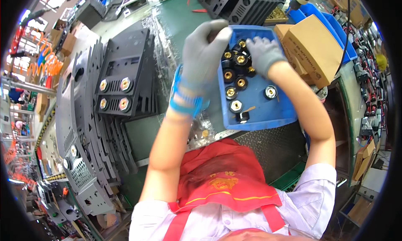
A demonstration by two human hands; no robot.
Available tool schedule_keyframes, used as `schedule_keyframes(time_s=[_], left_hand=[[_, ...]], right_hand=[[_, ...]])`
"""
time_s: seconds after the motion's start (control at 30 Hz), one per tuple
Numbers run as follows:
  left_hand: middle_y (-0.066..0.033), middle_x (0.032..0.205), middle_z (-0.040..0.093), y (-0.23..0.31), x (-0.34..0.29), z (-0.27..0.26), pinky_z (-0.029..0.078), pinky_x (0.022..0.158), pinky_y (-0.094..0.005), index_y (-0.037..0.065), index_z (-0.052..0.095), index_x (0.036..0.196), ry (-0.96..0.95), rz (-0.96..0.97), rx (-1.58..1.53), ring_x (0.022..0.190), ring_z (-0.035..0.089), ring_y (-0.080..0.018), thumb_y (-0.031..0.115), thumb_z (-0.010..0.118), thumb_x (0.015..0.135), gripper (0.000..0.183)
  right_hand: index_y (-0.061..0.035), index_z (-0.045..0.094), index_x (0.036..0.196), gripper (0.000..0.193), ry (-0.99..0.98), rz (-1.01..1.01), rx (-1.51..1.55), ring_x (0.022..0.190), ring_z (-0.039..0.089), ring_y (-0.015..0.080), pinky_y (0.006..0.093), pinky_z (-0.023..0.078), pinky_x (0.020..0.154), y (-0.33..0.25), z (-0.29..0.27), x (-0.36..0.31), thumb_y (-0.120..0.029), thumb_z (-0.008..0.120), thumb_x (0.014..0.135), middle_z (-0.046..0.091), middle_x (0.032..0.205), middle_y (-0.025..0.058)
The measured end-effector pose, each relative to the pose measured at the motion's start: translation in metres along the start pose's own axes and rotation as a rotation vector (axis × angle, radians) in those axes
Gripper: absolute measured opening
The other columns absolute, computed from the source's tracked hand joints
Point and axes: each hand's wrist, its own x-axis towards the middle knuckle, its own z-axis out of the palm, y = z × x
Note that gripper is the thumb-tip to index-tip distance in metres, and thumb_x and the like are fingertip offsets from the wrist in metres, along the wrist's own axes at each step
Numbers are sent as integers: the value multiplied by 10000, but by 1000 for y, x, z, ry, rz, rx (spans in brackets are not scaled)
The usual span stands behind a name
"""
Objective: The person inserts brass standoffs into holes on gray metal chassis plates and secures them with nuts. They repeatedly pick up plates, insert standoffs, and tighten nuts by hand, stacking completed plates on the table.
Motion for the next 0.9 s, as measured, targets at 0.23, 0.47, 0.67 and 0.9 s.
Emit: schedule_keyframes(time_s=[0.23,0.47,0.67,0.9], left_hand=[[-240,1240,632,-98,154,92,459,1021,-405,-41,547,1308,-191,-4,707,1188,600,-340,517,796,737,837],[-226,1193,624,-120,187,152,481,995,-421,-36,464,1278,29,-86,980,1170,591,-371,537,896,577,1003],[-221,1156,642,-129,200,156,498,963,-429,-13,505,1201,-32,-110,769,1095,632,-387,430,886,588,847],[-224,1079,685,-101,193,146,509,943,-387,-40,571,1145,-47,-96,424,1034,668,-350,333,874,613,717]], right_hand=[[-113,381,1465,639,-149,-36,278,1116,603,304,455,474,924,12,15,-21,-315,624,910,568,1242,127],[-76,409,1434,647,-86,-19,255,969,659,281,431,514,828,5,26,-18,-297,653,878,585,1149,125],[-73,411,1440,649,-76,-43,241,901,673,270,417,535,761,6,27,-15,-274,654,873,587,1102,121],[-84,381,1467,639,-128,-55,257,911,671,272,406,553,759,8,26,-14,-268,619,903,577,1115,123]])
